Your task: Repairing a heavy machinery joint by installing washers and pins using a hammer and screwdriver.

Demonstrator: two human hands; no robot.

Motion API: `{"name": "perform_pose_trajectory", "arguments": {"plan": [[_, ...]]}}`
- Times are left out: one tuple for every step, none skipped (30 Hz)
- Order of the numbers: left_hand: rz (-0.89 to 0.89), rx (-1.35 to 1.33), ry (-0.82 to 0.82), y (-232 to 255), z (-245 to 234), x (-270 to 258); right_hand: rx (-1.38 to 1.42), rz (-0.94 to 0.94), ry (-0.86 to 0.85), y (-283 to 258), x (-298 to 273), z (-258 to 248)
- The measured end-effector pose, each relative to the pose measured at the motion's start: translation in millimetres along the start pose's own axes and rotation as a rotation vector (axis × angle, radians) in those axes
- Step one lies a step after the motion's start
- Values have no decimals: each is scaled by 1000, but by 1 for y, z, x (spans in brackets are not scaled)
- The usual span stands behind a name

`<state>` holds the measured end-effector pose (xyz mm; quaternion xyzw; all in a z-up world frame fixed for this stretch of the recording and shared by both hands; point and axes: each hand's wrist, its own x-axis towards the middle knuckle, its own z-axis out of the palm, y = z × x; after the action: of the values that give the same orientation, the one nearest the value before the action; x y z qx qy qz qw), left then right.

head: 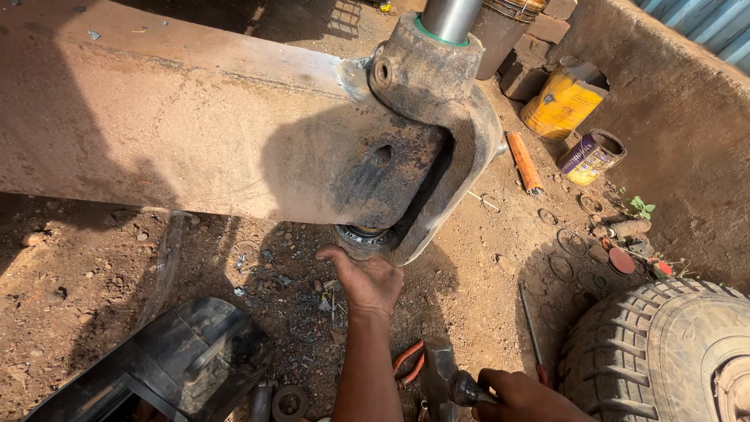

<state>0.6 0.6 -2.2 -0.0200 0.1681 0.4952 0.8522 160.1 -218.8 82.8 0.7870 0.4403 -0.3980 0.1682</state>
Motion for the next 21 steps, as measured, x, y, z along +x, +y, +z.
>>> {"name": "perform_pose_trajectory", "arguments": {"plan": [[3, 0, 1, 1, 1, -1, -1, -3, -1, -2, 0, 1], [13, 3, 18, 1, 2, -2, -15, -12, 14, -3, 0, 0], [23, 5, 36, 2, 4, -3, -28, -22, 28, -5, 0, -1], [26, 3, 35, 1, 2, -1, -32, -23, 29, -5, 1, -1], [30, -6, 11, -1, -1, 1, -22, -7, 2, -5, 2, -2], [32, -13, -13, -3, -3, 3, -10, 11, -26, -5, 4, -2], [33, -15, -13, -3, -2, 3, -12, 11, -25, 1, 9, 1], [31, -34, -46, -4, -1, 2, -15, -24, 10, 8, 14, 4], [28, -53, -79, -6, -1, 2, -18, -60, 44, 16, 19, 7], [23, -52, -78, -5, 1, 0, -15, -56, 43, 11, 13, 5], [18, -70, -48, -4, 3, -1, -9, -44, 23, 6, 7, 4], [14, -88, -17, -4, 4, -3, -5, -32, 2, 1, 1, 2], [9, -88, -14, -3, 4, -5, -2, -29, 0, 0, -2, 4], [16, -79, -27, 0, 6, -7, -51, 13, 15, -2, -4, 3], [24, -71, -39, 4, 7, -9, -100, 55, 28, -5, -6, 3], [28, -73, -41, 5, 7, -8, -105, 53, 31, -1, -1, 2], [64, -47, -109, 6, 8, -8, -63, 26, 9, 3, 3, 1], [98, -18, -175, 7, 8, -8, -19, -2, -14, 6, 8, 0], [101, -18, -177, 6, 7, -5, -21, -4, -12, 7, 10, 0], [83, -46, -134, 4, 6, -3, -42, 16, -3, 8, 11, 0], [65, -74, -92, 2, 5, -1, -63, 36, 7, 9, 13, 1]]}}
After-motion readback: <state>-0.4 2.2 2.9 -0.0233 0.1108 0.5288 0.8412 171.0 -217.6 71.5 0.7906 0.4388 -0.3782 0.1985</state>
